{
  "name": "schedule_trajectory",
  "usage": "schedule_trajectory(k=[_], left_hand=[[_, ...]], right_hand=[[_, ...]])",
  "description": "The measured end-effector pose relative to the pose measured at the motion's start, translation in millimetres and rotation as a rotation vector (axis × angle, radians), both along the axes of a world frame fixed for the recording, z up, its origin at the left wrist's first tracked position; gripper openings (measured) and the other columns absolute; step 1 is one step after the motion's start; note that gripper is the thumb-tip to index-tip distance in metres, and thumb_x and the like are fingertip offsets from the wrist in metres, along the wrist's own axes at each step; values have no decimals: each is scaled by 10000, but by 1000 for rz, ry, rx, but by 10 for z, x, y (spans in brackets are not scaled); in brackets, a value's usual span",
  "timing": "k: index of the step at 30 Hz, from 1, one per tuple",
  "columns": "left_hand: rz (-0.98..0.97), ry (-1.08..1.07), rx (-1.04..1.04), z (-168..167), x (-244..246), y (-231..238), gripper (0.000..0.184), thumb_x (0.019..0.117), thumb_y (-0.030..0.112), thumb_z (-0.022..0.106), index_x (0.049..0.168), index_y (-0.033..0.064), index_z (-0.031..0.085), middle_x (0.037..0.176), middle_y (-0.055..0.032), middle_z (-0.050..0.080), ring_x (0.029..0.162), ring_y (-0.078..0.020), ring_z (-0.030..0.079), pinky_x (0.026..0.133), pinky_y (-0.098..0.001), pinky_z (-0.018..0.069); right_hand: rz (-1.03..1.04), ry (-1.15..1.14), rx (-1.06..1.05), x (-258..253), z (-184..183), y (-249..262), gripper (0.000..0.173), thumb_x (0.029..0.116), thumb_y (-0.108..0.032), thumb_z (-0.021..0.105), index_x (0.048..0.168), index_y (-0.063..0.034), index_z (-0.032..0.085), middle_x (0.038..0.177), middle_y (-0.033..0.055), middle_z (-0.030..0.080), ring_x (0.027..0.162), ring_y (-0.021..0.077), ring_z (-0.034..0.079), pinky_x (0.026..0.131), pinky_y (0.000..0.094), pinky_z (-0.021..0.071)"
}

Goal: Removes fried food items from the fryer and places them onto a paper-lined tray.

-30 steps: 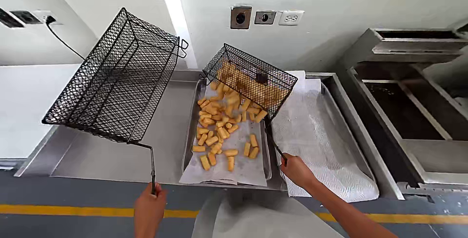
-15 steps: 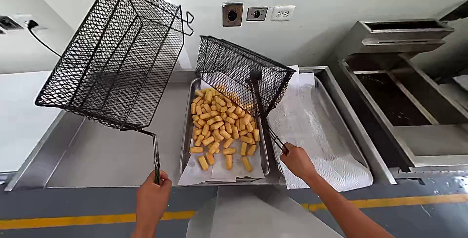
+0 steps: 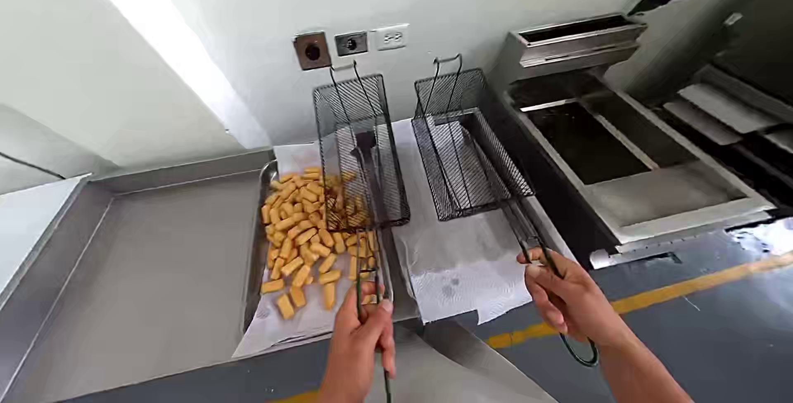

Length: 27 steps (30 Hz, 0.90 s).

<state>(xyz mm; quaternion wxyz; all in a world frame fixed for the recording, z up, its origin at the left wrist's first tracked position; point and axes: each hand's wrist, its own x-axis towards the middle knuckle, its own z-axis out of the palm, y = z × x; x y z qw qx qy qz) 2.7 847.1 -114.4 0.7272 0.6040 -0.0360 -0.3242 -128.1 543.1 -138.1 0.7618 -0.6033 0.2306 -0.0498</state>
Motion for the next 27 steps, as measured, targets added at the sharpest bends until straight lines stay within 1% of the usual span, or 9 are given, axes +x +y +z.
schedule_trajectory(k=[3,6,9,14,18,21,23,25,27], left_hand=[[-45,127,-45,-21,-186,-507,270,1018,49,452,1281,-9,434,593,44,516,414,-58,537,390,-231,523],[-69,215,-52,10,-271,-882,269,1033,42,448,1294,-14,417,599,28,515,418,-72,549,399,-241,541],[-124,254,-48,51,-199,-1139,274,1049,48,432,1318,0,413,618,21,520,450,-83,570,441,-251,566],[-291,269,-100,-84,-111,-1234,279,1100,140,362,1333,18,454,741,-53,663,625,-168,703,638,-321,636],[-324,233,-100,-44,-171,-1228,232,1090,124,373,1242,23,516,700,-35,663,542,-100,658,506,-213,564],[-279,291,-241,61,-111,-1240,219,1093,134,362,1213,61,530,698,-28,655,558,-91,659,529,-201,564],[-262,325,-325,4,-92,-1254,217,1094,136,353,1205,74,529,715,-35,669,587,-115,686,557,-224,588],[-284,313,-289,-141,-104,-1253,272,1110,171,350,1313,71,501,779,-69,689,630,-154,706,600,-272,614],[-425,248,-166,-364,-128,-1149,410,1132,270,303,1486,75,369,952,-126,720,742,-206,733,687,-337,630]], right_hand=[[42,59,94,-294,-232,-421,177,992,-203,508,1153,-159,566,596,-75,572,391,9,513,358,158,450],[47,107,147,-445,-341,-717,185,992,-195,467,1144,-153,564,598,-72,543,400,1,496,373,147,439],[106,51,230,-466,-357,-870,248,998,-220,497,1216,-144,589,648,-34,630,462,43,597,422,181,517],[151,-30,174,-431,-582,-968,472,1017,-550,529,1279,-176,647,737,21,716,613,116,711,574,263,618],[179,-8,160,-497,-857,-889,477,996,-583,556,1237,-187,667,782,10,733,654,109,718,612,258,617],[117,40,196,-540,-991,-692,553,1013,-627,460,1238,-160,653,799,9,729,663,116,713,623,271,617],[56,75,190,-543,-1013,-526,573,1068,-532,224,1246,-138,600,776,-5,724,649,105,707,614,255,608],[9,125,151,-568,-1062,-375,600,1088,-454,121,1270,-88,561,772,10,722,642,116,704,603,257,605],[-29,196,100,-628,-1157,-208,547,1090,-386,157,1263,-51,553,785,30,722,651,136,710,604,277,609]])
